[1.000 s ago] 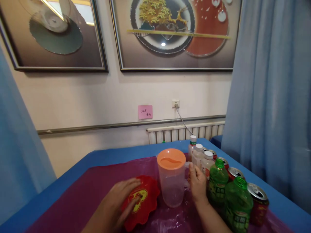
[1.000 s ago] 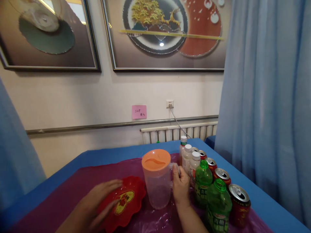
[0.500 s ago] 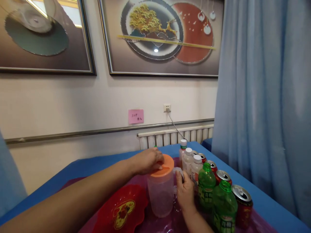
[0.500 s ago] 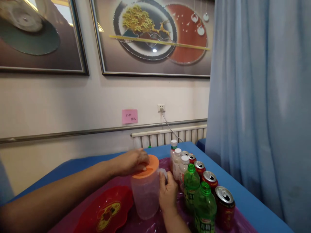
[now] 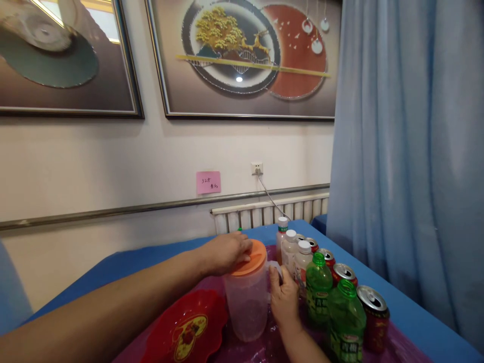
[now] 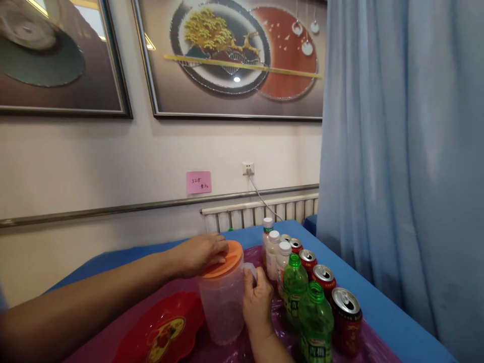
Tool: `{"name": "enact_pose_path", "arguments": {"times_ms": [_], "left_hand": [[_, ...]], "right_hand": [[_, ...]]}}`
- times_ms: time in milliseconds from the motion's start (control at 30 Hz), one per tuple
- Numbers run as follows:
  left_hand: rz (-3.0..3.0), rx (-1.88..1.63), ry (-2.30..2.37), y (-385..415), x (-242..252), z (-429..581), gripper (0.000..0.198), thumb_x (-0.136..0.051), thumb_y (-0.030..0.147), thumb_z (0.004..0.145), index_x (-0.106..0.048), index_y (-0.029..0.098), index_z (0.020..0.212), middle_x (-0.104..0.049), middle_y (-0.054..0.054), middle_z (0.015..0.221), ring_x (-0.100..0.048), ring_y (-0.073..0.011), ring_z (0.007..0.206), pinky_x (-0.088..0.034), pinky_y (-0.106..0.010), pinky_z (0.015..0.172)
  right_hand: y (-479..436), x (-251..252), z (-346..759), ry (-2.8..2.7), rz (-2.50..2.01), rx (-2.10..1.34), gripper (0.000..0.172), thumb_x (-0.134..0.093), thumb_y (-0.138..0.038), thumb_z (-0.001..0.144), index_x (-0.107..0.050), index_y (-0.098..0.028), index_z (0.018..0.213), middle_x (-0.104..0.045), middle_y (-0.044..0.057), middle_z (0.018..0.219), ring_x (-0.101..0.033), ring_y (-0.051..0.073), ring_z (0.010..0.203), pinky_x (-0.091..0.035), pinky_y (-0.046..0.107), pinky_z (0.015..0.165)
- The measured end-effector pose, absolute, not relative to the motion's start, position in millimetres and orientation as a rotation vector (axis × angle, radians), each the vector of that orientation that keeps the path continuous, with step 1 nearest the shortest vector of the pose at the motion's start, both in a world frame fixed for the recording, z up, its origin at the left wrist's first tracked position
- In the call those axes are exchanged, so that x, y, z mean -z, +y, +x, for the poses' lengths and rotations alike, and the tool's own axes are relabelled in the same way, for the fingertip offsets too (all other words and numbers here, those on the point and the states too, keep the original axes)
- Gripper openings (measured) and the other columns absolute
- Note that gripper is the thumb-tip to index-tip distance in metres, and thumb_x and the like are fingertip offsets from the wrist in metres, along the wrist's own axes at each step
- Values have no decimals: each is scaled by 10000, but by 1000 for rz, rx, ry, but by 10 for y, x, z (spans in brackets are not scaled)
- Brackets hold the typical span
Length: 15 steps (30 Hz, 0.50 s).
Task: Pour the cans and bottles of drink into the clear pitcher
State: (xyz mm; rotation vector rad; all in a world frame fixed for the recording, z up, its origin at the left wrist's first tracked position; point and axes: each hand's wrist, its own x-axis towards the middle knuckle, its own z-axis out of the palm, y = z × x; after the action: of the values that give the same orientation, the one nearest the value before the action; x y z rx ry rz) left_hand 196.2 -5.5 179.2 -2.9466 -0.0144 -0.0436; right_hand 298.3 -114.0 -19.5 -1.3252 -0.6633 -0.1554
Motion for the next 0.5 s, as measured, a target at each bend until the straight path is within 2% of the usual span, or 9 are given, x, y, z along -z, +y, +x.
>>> {"name": "enact_pose_path", "arguments": {"times_ms": [500], "left_hand": [[-3022,-11,-56,-135,-1793,1984,111,-518,211,942,-588,199,858,-655,-39,912,-588,-186,842,-430,-275,749]], "right_hand": [[-1179,149,3005,-670,-1350,225,485,-470,-623,965,-511,-223,694,-455,-63,555,-395,137,565,-318,259,556]]}}
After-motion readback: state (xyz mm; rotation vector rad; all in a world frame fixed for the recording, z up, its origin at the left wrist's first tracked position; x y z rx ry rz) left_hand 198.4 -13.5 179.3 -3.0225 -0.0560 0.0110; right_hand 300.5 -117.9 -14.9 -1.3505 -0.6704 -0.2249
